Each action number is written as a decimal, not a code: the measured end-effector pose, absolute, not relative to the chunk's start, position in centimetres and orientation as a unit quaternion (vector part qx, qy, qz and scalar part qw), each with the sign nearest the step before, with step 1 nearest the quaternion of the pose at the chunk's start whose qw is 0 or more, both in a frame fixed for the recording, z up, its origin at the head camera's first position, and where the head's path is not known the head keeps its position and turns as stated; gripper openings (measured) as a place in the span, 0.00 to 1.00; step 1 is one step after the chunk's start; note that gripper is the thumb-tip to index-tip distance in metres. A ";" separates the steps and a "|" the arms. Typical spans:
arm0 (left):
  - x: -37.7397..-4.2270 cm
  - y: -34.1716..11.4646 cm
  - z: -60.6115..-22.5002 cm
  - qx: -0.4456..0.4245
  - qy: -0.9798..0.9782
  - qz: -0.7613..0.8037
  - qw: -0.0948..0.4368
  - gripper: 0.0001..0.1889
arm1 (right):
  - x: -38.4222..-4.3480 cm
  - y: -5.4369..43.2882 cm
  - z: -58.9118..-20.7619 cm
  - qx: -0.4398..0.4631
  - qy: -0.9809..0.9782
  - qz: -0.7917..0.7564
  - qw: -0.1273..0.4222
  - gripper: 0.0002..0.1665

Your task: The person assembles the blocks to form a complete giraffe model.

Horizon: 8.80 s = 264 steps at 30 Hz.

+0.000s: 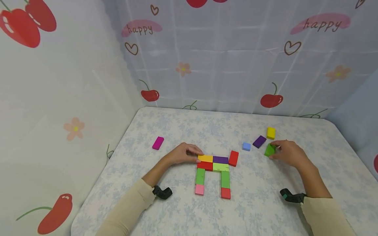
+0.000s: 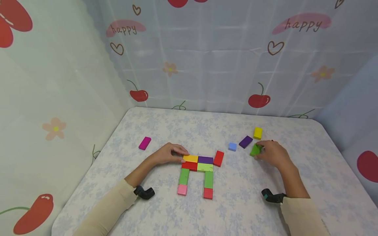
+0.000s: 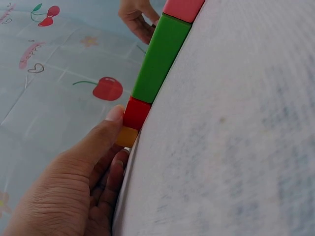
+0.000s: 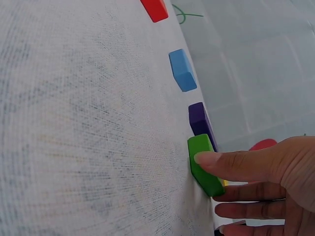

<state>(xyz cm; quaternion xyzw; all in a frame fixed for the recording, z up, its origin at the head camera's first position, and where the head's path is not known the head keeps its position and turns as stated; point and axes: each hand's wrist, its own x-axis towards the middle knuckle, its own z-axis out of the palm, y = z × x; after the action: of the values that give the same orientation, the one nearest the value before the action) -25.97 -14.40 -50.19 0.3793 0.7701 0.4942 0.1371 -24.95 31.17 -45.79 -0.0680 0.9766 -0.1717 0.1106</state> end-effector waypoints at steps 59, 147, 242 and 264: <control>-25.9 -14.4 -50.6 0.374 0.776 0.491 0.129 0.17 | -27.0 21.6 -46.8 -0.195 0.956 -0.218 0.016 0.29; -25.9 -14.4 -50.1 0.361 0.780 0.491 0.143 0.17 | -27.1 27.5 -46.2 -0.087 0.976 -0.199 0.004 0.30; -27.4 -14.6 -53.2 0.356 0.784 0.493 0.130 0.18 | -32.1 23.8 -47.5 -0.251 0.930 -0.264 0.042 0.21; -27.2 -14.5 -52.9 0.357 0.785 0.490 0.129 0.17 | -32.7 31.0 -45.0 -0.102 0.981 -0.146 0.070 0.32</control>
<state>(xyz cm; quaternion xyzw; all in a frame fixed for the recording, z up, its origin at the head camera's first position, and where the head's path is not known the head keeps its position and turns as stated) -27.21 -14.46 -52.85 0.3575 0.7847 0.4897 0.1291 -32.66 31.00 -45.01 -0.1024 0.9815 -0.1458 0.0702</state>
